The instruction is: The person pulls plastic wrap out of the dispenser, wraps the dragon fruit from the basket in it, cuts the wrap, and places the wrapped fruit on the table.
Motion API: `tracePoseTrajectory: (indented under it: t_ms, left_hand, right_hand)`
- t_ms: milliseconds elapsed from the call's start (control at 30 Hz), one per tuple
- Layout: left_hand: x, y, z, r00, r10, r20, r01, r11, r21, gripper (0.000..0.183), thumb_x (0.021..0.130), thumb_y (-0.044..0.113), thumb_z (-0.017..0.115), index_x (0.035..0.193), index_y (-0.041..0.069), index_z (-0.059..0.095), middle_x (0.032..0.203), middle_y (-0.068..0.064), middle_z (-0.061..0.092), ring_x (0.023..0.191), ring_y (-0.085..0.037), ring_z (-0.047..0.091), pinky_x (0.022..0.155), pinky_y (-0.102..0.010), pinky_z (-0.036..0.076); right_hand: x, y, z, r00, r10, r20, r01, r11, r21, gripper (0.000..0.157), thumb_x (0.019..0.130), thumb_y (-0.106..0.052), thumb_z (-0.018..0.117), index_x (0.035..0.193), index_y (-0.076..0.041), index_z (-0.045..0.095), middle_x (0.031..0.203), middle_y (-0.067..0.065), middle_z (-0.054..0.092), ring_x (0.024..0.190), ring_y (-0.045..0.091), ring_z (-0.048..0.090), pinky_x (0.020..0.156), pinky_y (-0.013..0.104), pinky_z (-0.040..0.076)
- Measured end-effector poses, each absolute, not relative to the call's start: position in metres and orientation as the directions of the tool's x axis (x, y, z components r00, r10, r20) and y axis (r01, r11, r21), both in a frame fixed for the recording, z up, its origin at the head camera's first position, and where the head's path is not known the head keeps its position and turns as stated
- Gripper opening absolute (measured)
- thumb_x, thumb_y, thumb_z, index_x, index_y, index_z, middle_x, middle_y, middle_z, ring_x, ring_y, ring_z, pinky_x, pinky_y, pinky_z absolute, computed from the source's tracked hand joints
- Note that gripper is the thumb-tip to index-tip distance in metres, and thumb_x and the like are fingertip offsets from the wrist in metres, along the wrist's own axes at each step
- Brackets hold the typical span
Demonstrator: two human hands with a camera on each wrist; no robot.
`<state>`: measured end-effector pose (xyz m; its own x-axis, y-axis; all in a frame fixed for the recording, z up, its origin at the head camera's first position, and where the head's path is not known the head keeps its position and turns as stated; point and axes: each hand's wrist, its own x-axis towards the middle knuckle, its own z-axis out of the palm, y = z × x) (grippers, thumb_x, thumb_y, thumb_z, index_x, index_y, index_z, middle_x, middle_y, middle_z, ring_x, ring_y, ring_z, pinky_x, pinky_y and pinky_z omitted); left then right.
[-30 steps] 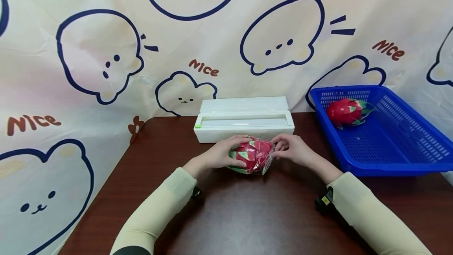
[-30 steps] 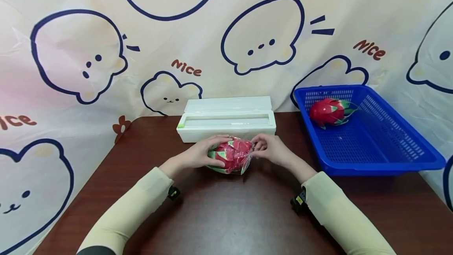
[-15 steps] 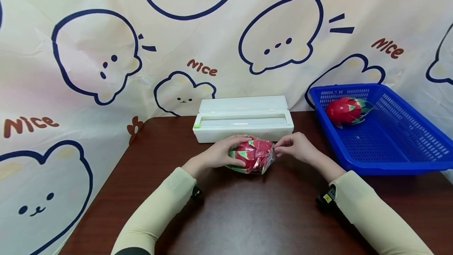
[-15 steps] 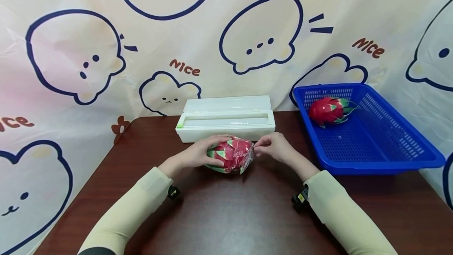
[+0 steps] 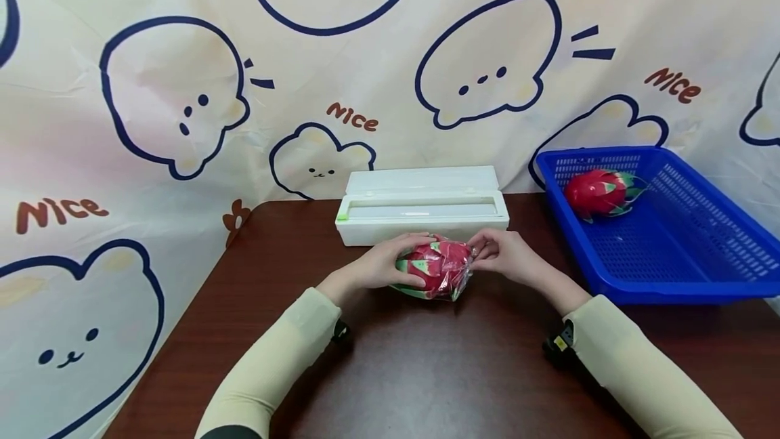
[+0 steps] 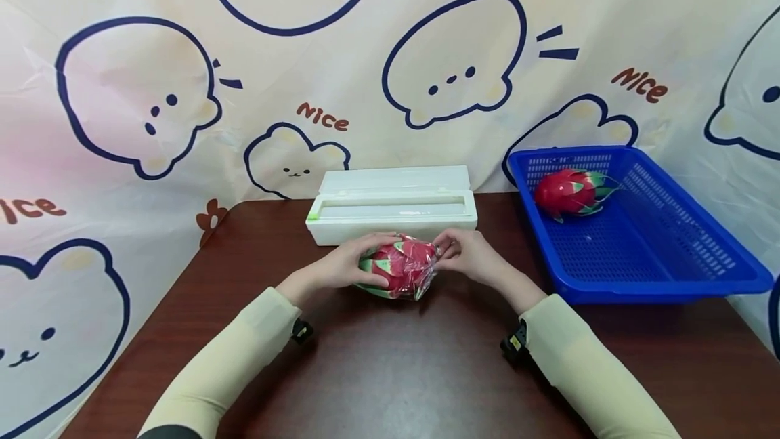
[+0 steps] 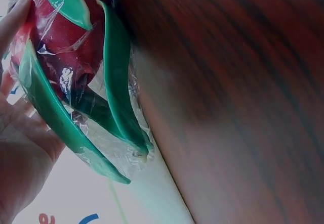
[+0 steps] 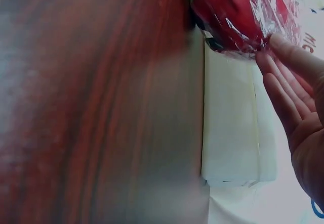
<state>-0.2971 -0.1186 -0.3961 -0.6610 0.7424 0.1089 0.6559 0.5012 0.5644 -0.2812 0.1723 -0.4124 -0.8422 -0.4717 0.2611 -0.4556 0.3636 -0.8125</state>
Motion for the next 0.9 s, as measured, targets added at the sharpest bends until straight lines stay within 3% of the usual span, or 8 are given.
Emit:
tracePoseTrajectory:
  t_ms: [233,433,633,900]
  left_hand:
    - [-0.2955,-0.1197,-0.3974,-0.67,0.734,0.106,0.645,0.506,0.573,0.078,0.08,0.034,0.081,0.147,0.021,0.043,0.15,-0.005,0.039,0.131,-0.022,0.041,0.104,-0.044,0.037]
    - [-0.2965,-0.1199,-0.3977,-0.66,0.742,0.117,0.658,0.496,0.566,0.077,0.08,0.034,0.081,0.146,0.022,0.043,0.149,-0.004,0.04,0.131,-0.02,0.041,0.103,-0.042,0.038]
    - [-0.2955,-0.1181,-0.3955,-0.655,0.746,0.122,0.657,0.482,0.58,0.076,0.08,0.031,0.081,0.146,0.022,0.044,0.147,-0.004,0.042,0.127,-0.02,0.044,0.1,-0.041,0.04]
    - [-0.2965,-0.1176,-0.3973,-0.644,0.755,0.121,0.653,0.461,0.601,0.079,0.08,0.03,0.081,0.148,0.024,0.041,0.147,0.0,0.042,0.125,-0.015,0.043,0.1,-0.037,0.04]
  right_hand:
    - [-0.2838,0.1732,-0.4094,-0.835,-0.484,0.261,-0.466,0.37,-0.804,0.028,0.076,0.003,0.08,0.099,0.006,0.064,0.085,0.013,0.07,0.075,0.022,0.07,0.068,0.027,0.056]
    - [-0.2821,0.1762,-0.411,-0.83,-0.517,0.211,-0.437,0.367,-0.821,0.039,0.076,0.005,0.08,0.109,0.005,0.059,0.093,0.012,0.068,0.083,0.023,0.069,0.073,0.03,0.056]
    - [-0.2808,0.172,-0.4169,-0.797,-0.531,0.287,-0.535,0.401,-0.744,0.052,0.072,0.0,0.085,0.109,-0.001,0.048,0.097,0.012,0.065,0.082,0.022,0.067,0.072,0.033,0.056]
    - [-0.2826,0.1708,-0.4191,-0.796,-0.52,0.31,-0.544,0.389,-0.744,0.047,0.072,0.002,0.083,0.104,-0.002,0.049,0.089,0.007,0.066,0.079,0.019,0.067,0.07,0.031,0.056]
